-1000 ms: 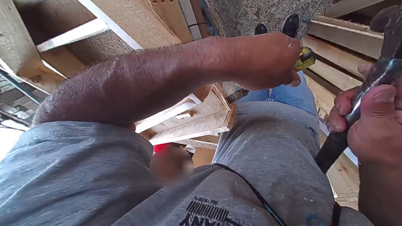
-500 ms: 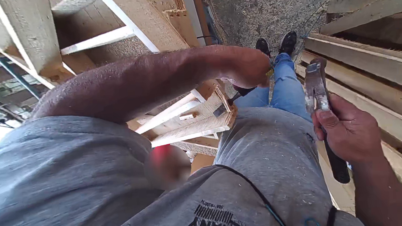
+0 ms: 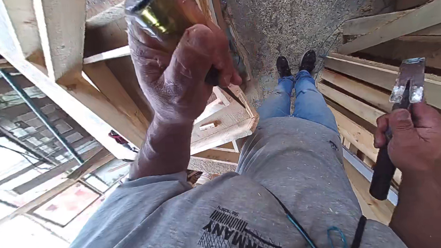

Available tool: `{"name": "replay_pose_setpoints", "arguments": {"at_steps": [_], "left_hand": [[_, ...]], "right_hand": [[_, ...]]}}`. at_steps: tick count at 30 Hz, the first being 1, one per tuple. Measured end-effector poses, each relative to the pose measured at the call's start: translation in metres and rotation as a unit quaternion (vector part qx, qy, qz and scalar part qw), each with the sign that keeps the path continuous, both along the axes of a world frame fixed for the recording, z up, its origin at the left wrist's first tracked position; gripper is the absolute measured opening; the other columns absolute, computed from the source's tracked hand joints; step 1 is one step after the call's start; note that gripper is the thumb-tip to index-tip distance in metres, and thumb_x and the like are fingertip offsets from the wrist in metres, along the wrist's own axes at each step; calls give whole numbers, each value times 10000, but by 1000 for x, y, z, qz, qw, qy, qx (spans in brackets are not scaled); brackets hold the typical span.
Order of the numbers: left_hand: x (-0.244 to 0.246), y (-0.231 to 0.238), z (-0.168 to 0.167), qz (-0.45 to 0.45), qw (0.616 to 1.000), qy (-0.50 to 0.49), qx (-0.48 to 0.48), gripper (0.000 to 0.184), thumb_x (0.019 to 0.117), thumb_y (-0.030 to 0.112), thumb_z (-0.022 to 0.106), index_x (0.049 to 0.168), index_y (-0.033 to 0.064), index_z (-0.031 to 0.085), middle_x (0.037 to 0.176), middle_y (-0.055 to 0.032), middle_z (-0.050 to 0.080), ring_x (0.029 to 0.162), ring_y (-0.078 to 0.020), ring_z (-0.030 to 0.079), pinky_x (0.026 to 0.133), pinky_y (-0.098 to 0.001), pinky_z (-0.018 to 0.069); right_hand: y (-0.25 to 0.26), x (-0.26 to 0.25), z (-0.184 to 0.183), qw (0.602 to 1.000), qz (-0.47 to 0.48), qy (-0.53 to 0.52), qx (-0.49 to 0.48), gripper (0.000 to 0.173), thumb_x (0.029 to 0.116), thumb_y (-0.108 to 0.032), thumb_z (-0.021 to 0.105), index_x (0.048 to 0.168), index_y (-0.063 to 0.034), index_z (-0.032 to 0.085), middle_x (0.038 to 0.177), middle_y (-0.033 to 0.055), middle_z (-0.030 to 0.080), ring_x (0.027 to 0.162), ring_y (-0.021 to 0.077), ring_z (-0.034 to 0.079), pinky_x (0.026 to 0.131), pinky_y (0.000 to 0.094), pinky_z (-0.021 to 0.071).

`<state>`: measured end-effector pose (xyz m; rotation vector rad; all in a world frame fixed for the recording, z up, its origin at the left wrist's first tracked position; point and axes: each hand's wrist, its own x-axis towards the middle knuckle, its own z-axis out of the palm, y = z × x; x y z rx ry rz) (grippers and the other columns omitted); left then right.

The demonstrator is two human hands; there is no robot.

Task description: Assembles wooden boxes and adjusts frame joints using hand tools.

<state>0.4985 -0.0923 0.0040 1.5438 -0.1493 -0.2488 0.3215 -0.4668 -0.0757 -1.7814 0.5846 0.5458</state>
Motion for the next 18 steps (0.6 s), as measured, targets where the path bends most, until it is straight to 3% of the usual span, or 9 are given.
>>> {"name": "replay_pose_setpoints", "arguments": {"at_steps": [2, 4, 6, 8, 9, 11, 14, 18], "left_hand": [[-13, 6, 14, 1, 999, -19, -50, 169, 1009, 209, 644, 1123, 135, 543, 796, 16, 660, 641, -154, 652, 589, -352, 610], [-30, 7, 16, -49, 998, -43, -27, 281, 999, 255, 683, 1194, 120, 533, 902, -10, 653, 745, -149, 652, 648, -330, 596], [-44, -6, 17, -116, 991, -56, 27, 371, 996, 349, 688, 1184, 49, 575, 941, -18, 632, 784, -83, 619, 659, -260, 569], [-45, -27, 16, -184, 981, -40, 57, 505, 1047, 417, 571, 1220, -57, 555, 923, -35, 606, 772, -46, 580, 652, -222, 544], [-39, -35, 11, -209, 976, -15, 59, 496, 1069, 374, 504, 1262, -83, 510, 925, -46, 601, 765, -57, 581, 638, -231, 543], [-22, -36, -3, -238, 966, 32, 94, 402, 1065, 228, 531, 1347, -54, 478, 995, -55, 633, 833, -80, 646, 714, -266, 597], [-11, -13, -21, -216, 963, 70, 143, 380, 1031, 186, 610, 1333, -8, 488, 1005, -46, 667, 888, -108, 698, 807, -309, 632], [-34, 13, -25, -134, 981, 87, 114, 321, 1043, 130, 575, 1294, -12, 435, 958, -64, 672, 841, -172, 727, 771, -365, 658]], "right_hand": [[10, 1, 6, 1000, 12, 1, 12, 362, 1082, -389, 469, 1283, -101, 554, 726, -74, 585, 509, 61, 568, 451, 254, 535], [22, 4, 10, 999, 29, -6, 23, 393, 1085, -380, 470, 1313, -71, 551, 735, -63, 599, 504, 65, 563, 438, 257, 527], [35, 6, 13, 998, 44, -12, 40, 411, 1088, -362, 469, 1341, -48, 546, 742, -51, 609, 500, 68, 558, 429, 257, 520], [47, 9, 15, 996, 72, -11, 51, 426, 1080, -389, 475, 1327, -51, 558, 733, -52, 605, 500, 65, 557, 430, 258, 520], [52, 10, 17, 995, 89, -6, 55, 449, 1073, -425, 482, 1317, -59, 569, 731, -48, 604, 506, 69, 560, 438, 266, 523], [56, 11, 21, 990, 134, -6, 48, 520, 1053, -532, 475, 1280, -77, 591, 730, -41, 605, 516, 73, 570, 456, 282, 535], [59, 15, 25, 982, 181, -34, 34, 536, 1052, -550, 470, 1282, -86, 604, 723, -34, 610, 523, 71, 574, 465, 288, 532], [59, 17, 25, 980, 192, -57, 15, 544, 1051, -546, 478, 1312, -86, 602, 717, -29, 603, 511, 73, 564, 460, 292, 527]]}}
